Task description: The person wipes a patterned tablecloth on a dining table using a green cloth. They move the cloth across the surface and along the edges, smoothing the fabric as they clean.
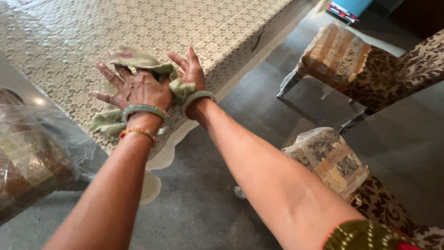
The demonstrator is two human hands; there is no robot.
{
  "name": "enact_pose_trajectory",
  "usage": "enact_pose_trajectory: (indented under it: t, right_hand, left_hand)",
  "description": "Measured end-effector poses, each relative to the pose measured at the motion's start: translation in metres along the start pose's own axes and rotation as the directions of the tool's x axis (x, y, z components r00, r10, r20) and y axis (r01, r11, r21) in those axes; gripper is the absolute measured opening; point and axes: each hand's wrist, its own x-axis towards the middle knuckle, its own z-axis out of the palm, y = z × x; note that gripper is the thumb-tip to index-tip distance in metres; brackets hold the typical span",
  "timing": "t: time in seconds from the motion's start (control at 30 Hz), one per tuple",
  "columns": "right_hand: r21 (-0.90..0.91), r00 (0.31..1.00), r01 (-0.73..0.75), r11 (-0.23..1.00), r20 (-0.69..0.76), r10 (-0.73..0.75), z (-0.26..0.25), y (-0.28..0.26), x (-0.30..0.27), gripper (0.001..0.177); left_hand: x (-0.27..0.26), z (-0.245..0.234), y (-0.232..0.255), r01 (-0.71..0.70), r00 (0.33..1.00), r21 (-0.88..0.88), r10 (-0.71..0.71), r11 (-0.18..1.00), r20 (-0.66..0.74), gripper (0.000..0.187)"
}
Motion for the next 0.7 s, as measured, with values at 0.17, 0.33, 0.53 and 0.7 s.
enact_pose_trajectory:
  t: [0.17, 0.33, 0.53, 0.7]
  right_hand:
    - [-0.7, 0.831, 0.099, 0.707, -0.333, -0.446, 0.001, -0.016, -0.026, 0.052]
    - [-0.999, 0.454, 0.026, 0.027, -0.012, -0.891, 0.026, -0.009, -0.067, 0.032]
    - [-0.94, 0.62, 0.325, 0.104, 0.129, -0.774, 0.054, 0.037, -0.088, 0.02]
    - [-0.879, 0.571, 0.023, 0.475, -0.379, -0.728, 0.036, 0.065, -0.06, 0.034]
  left_hand:
    - [0.013, -0.006, 0.023, -0.278, 0.893, 0.252, 0.153, 0.927, 0.424, 0.06]
    - [0.046, 0.001, 0.014, -0.477, 0.767, 0.18, 0.308, 0.86, 0.564, 0.045]
    - [0.088, 0.029, -0.021, -0.667, 0.627, 0.111, 0.475, 0.737, 0.617, 0.063]
    - [0.104, 0.021, -0.047, -0.632, 0.621, -0.255, 0.675, 0.732, 0.399, 0.098]
